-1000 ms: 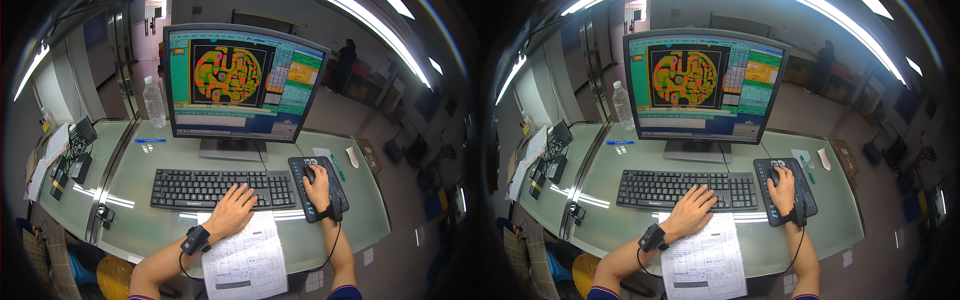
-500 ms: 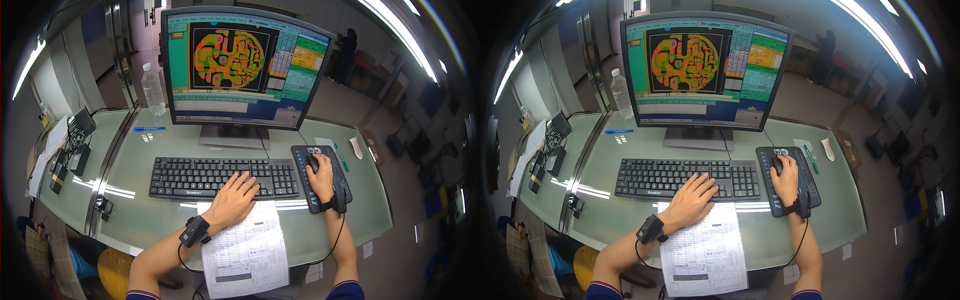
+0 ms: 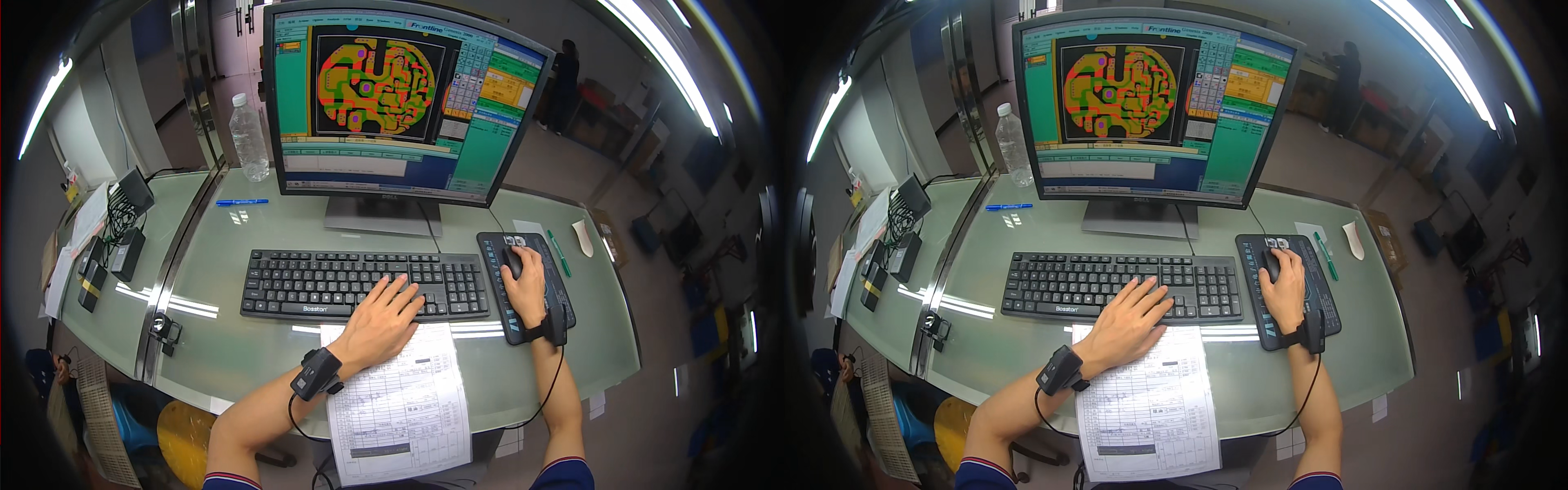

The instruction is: Using technical CAM/CAD software on a computer to inspect drawings while referencing a physical document.

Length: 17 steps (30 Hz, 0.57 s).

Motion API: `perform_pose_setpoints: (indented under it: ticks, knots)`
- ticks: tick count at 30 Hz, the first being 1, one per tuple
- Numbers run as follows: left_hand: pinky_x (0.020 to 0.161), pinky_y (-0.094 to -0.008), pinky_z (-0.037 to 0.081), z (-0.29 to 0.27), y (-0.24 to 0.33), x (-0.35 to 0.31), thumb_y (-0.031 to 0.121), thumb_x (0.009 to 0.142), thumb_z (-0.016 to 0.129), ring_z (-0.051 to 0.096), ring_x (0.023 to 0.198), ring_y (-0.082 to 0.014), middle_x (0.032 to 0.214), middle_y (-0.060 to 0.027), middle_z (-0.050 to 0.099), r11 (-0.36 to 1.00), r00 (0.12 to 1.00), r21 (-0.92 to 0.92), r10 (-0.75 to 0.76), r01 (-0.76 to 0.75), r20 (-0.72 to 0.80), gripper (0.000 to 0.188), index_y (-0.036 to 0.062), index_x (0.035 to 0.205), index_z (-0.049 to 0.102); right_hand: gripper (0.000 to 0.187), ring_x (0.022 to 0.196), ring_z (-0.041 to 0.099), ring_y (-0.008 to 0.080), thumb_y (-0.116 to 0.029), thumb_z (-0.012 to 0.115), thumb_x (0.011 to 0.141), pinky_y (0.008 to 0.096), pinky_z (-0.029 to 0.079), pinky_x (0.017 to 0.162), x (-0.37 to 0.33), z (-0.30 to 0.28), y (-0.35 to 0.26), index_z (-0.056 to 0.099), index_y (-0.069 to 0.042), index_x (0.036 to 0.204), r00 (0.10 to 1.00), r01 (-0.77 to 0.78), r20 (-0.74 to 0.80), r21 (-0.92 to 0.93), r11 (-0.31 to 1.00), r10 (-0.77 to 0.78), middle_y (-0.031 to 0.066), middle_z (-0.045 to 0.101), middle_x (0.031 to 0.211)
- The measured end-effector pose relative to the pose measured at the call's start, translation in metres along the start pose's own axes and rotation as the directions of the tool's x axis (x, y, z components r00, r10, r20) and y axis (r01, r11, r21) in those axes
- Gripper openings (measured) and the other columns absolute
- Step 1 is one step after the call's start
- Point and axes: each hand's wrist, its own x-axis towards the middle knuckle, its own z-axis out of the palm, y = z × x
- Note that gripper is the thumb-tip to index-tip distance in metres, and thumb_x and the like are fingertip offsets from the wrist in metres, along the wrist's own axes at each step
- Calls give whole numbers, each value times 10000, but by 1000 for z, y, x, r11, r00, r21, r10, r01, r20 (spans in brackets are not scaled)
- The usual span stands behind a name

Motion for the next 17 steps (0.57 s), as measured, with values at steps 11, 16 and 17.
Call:
perform_pose_setpoints:
  ticks: [11,16,17]
  knots:
    - [1226,-530,330,-2,1,3,190,894,735,470,1428,-374,1420,-191,593,1000,1000,-10,-9,9,23,471,-1,1312,637,445,1220,565,429,-135,706,856,479,473,1053,0,0,-6,633,-10,1277,999,-44,-14,-30,999,44,217,567,1357]
    - [1226,-529,331,-2,2,3,181,892,738,476,1417,-384,1421,-182,594,1000,1000,-2,-3,3,22,484,-2,1328,630,438,1199,572,425,-141,708,841,482,478,1042,-1,-2,-6,640,-36,1261,997,-73,-28,-18,997,73,197,570,1351]
    - [1227,-531,329,-3,2,4,187,892,740,475,1418,-387,1430,-182,587,1000,999,1,-5,5,31,495,2,1338,628,444,1201,571,426,-143,709,837,486,478,1042,-1,-3,-7,641,-39,1263,996,-85,-18,-9,996,85,196,567,1355]
